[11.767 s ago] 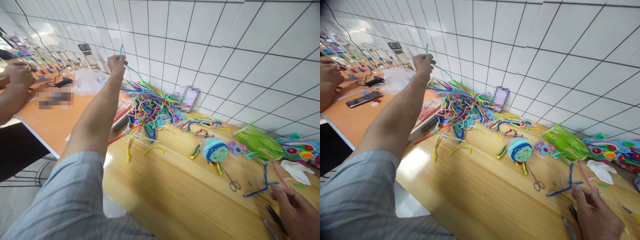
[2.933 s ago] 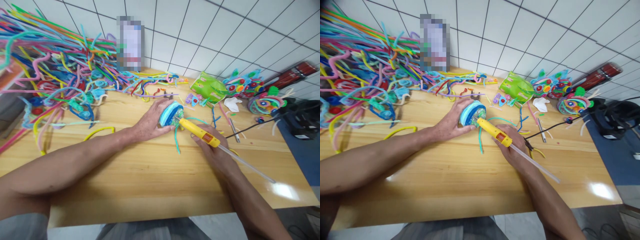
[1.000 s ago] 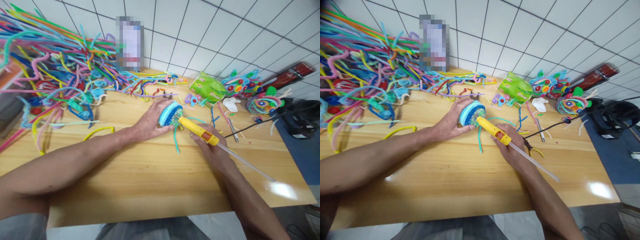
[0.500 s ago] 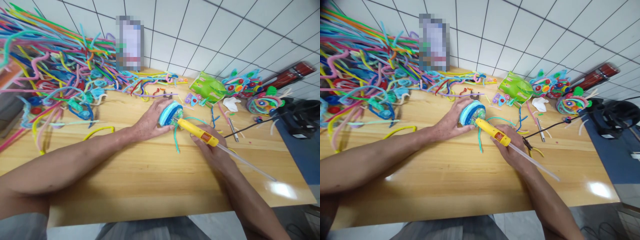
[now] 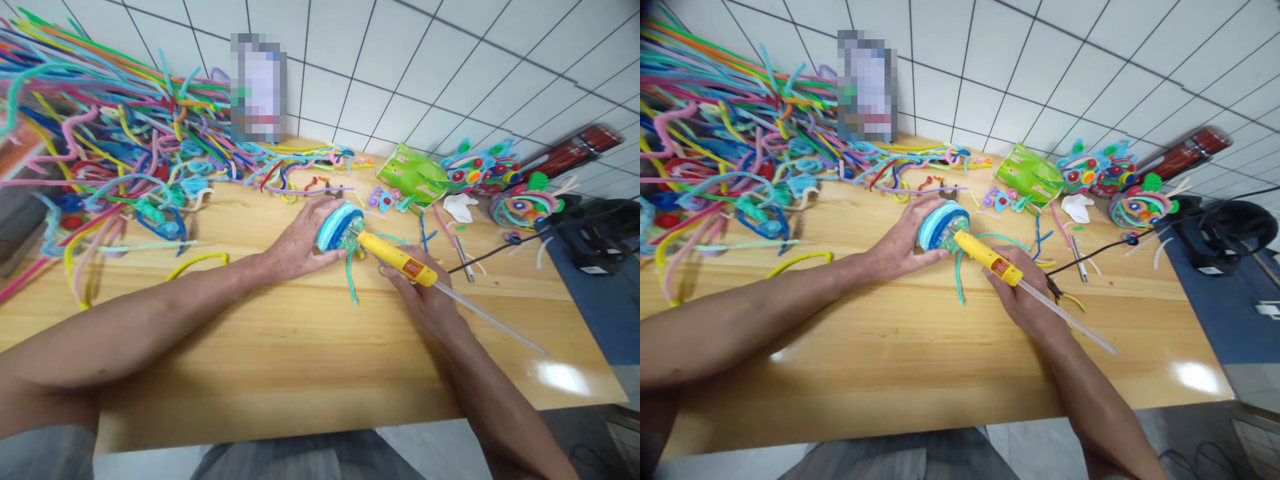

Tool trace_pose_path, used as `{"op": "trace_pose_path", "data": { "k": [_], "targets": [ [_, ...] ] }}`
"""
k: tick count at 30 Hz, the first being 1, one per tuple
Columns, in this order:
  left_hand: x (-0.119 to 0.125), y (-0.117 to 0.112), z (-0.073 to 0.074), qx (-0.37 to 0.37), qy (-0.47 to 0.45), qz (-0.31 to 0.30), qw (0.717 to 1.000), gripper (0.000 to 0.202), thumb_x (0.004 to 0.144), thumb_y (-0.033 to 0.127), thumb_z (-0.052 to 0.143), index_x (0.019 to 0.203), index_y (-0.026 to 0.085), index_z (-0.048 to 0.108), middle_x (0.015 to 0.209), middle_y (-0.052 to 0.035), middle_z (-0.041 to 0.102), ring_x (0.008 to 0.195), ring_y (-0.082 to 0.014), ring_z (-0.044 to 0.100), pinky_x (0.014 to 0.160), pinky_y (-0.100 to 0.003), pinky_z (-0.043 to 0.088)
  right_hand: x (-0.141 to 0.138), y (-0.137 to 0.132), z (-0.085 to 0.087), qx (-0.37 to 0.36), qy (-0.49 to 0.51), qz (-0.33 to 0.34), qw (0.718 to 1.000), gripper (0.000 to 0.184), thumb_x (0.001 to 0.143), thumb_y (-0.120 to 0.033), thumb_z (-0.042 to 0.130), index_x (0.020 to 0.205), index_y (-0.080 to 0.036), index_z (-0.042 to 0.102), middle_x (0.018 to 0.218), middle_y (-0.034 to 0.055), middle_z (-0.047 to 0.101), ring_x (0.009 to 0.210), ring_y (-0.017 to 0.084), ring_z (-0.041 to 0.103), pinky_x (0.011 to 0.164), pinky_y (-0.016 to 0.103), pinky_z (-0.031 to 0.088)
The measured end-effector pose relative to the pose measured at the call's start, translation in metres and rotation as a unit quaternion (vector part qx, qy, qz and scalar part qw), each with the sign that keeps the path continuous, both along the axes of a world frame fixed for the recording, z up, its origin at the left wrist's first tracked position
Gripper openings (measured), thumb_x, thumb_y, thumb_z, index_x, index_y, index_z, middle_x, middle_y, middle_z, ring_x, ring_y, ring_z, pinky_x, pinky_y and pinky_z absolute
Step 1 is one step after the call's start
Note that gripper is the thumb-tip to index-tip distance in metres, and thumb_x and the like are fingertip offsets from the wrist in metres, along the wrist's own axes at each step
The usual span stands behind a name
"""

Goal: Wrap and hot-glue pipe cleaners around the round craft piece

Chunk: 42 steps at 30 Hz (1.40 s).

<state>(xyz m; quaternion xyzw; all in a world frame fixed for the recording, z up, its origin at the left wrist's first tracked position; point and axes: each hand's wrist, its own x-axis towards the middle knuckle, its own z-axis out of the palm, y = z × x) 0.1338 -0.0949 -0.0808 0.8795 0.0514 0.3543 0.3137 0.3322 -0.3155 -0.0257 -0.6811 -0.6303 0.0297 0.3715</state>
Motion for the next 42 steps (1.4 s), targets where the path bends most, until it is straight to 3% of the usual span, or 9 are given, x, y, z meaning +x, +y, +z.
{"op": "trace_pose_path", "data": {
  "k": [42],
  "targets": [
    [0.0005, 0.0006, -0.0013, 0.017, -0.016, 0.001, 1.0, 0.088, 0.098, 0.05, 0.078, 0.168, 0.027, 0.032, 0.165, -0.0208, 0.047, 0.159, -0.0391, 0.043, 0.134, -0.066, 0.036, -0.0021, 0.0003, 0.0013, 0.016, -0.023, 0.015, 0.999, 0.01, 0.104, -0.029, 0.068, 0.114, -0.029, 0.068, 0.106, 0.0053, 0.08, 0.096, 0.026, 0.077, 0.089, 0.044, 0.062]
  ]
}}
